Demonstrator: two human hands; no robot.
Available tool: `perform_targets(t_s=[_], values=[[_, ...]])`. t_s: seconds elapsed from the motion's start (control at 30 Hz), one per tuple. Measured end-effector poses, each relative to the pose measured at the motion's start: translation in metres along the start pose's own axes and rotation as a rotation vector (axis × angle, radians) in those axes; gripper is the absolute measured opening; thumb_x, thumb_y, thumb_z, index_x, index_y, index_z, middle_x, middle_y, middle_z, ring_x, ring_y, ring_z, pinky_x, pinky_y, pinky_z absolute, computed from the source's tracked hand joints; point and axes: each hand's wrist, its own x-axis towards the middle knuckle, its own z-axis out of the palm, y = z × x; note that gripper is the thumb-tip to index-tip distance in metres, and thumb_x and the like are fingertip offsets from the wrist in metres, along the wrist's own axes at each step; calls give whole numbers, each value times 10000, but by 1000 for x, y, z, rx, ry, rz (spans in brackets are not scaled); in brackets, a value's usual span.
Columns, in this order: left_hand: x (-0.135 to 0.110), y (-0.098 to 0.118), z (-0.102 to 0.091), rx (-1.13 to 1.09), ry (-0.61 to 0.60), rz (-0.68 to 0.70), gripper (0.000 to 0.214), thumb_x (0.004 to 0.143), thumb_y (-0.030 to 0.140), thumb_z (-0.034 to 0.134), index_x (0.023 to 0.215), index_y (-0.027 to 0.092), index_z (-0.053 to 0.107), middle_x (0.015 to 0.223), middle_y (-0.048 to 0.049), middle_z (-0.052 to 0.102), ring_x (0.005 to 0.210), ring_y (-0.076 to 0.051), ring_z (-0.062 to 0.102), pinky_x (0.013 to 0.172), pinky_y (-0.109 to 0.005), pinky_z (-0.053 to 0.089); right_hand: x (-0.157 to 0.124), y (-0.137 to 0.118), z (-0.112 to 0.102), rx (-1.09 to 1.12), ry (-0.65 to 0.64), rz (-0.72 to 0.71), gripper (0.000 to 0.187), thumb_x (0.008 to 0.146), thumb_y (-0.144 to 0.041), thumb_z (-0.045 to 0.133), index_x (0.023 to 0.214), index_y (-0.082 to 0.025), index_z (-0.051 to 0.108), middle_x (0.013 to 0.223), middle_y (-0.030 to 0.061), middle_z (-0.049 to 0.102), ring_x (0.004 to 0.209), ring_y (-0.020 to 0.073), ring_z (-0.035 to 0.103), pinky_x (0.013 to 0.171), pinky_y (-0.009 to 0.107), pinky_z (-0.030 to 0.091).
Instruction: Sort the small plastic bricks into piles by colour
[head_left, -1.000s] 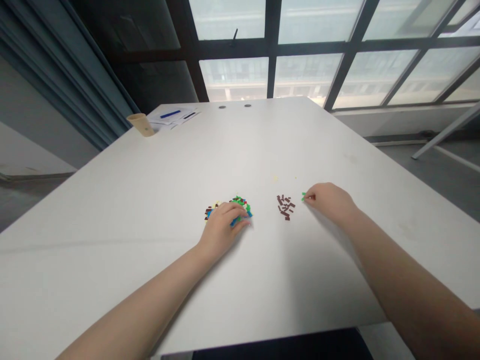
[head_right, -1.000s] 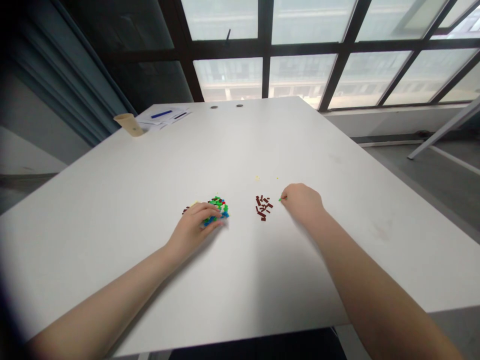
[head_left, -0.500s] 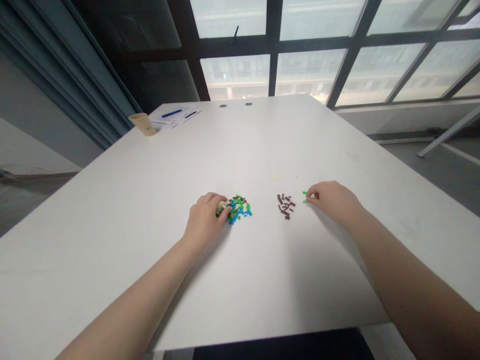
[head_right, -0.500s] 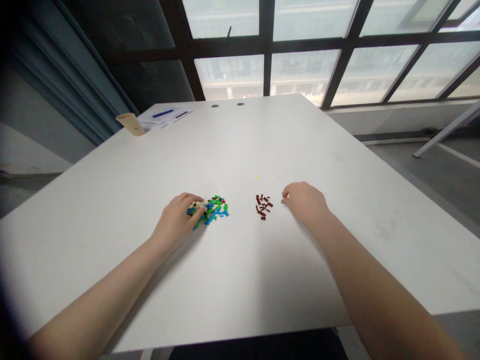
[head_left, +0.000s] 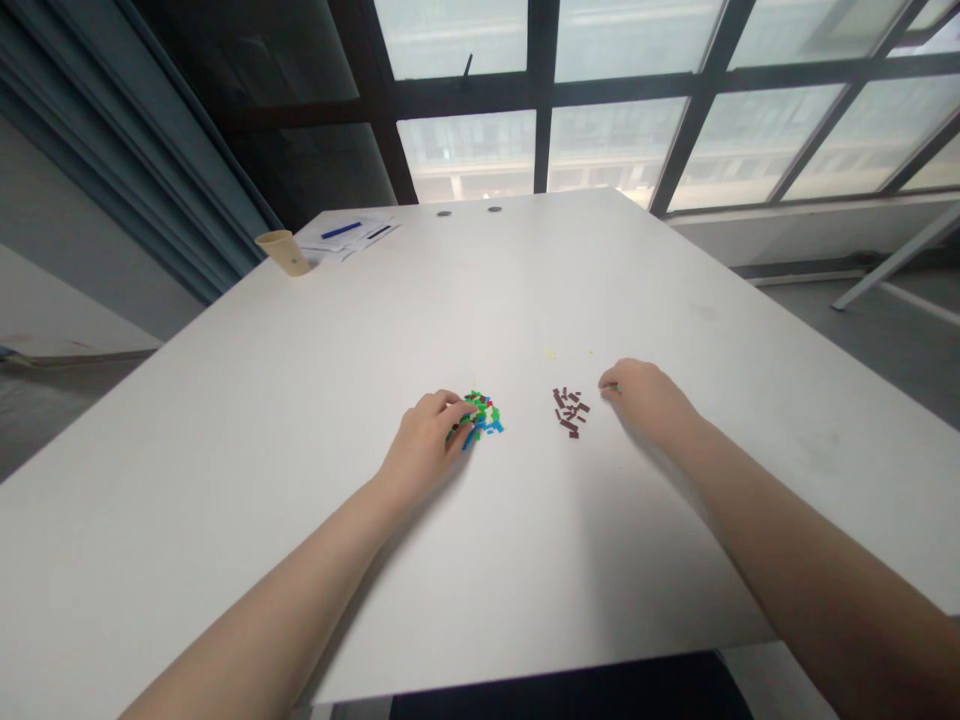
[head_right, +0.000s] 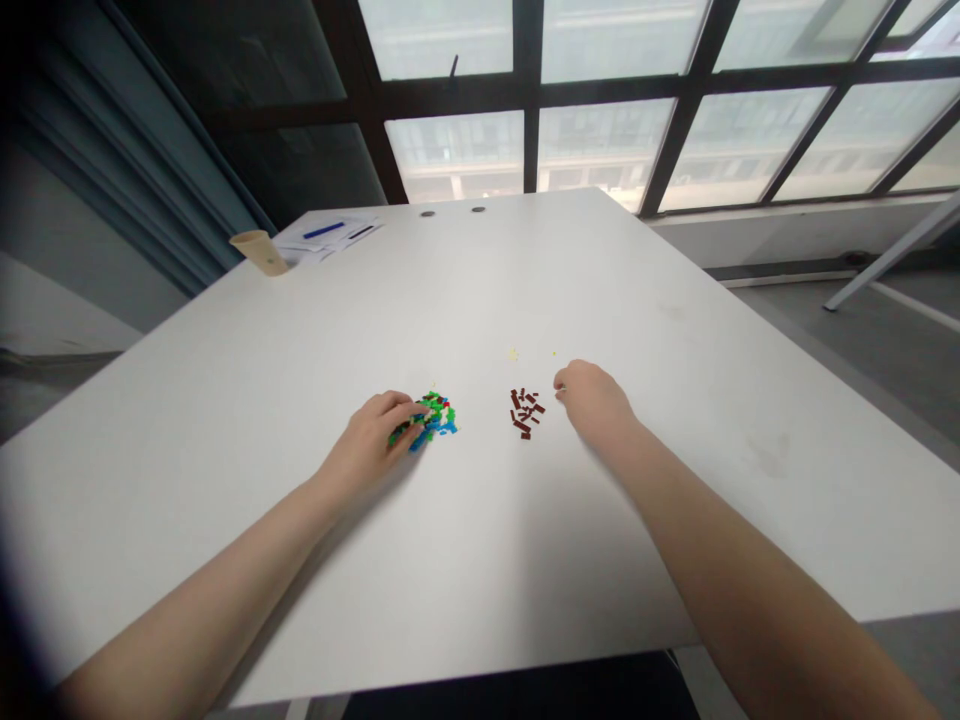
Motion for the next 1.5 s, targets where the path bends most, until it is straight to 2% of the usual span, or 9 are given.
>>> perform_targets(t_s=[0.1,0.27,0.5,0.7,0.87,1.13,1.23,1.4,1.5], values=[[3,9,10,17,6,81,255,850,248,444,1063,253,584,1020,-69,567,901,-205,503,730,-349,403,-7,-19,0,78,27,-106,192,827,-198,475,822,-170,665,862,62,608,812,144,554,722,234,370],[7,16,17,77,-3,57,229,847,269,470,1023,293,613,1027,-45,591,931,-220,498,696,-352,360,-18,-53,10,131,26,-275,215,850,-196,451,740,-178,635,806,44,589,813,141,535,704,238,364],[8,12,15,-1,40,58,132,828,231,506,895,245,619,972,-31,618,906,-200,516,684,-325,344,-23,-68,26,213,96,-411,196,850,-213,463,778,-162,637,810,59,605,820,157,539,757,275,392],[2,20,10,-222,164,292,109,830,172,508,900,214,581,880,-27,629,855,-152,544,747,-318,366,-25,-76,36,592,129,-525,169,797,-198,551,942,-176,635,866,39,651,743,124,557,714,252,421],[-1,24,9,-424,194,403,166,815,92,507,921,206,566,858,-30,620,842,-133,549,754,-290,414,-25,-80,33,779,61,-520,136,752,-159,586,860,-176,667,788,22,661,642,99,546,621,220,422],[-3,26,7,-562,149,202,157,843,168,469,806,213,615,837,-42,567,815,-135,545,714,-280,460,-25,-81,30,979,-72,-413,139,753,-220,595,861,-185,675,790,9,661,673,92,558,632,211,430],[-4,27,7,-564,138,162,155,848,215,468,795,210,614,835,-49,576,817,-147,550,716,-297,467,-26,-81,28,990,-85,-393,113,728,-258,629,800,-179,668,757,4,640,661,91,545,628,209,429],[-2,26,10,-496,131,166,152,850,189,460,865,208,610,897,-57,585,882,-149,547,785,-301,456,-22,-76,28,817,-18,-399,112,731,-275,632,775,-178,667,730,1,633,625,83,522,601,199,393],[0,23,11,-393,152,87,172,847,198,462,967,207,585,965,-72,592,952,-172,531,838,-330,432,-10,-68,28,611,64,-364,116,754,-263,612,800,-175,671,737,9,635,656,93,525,641,211,382]])
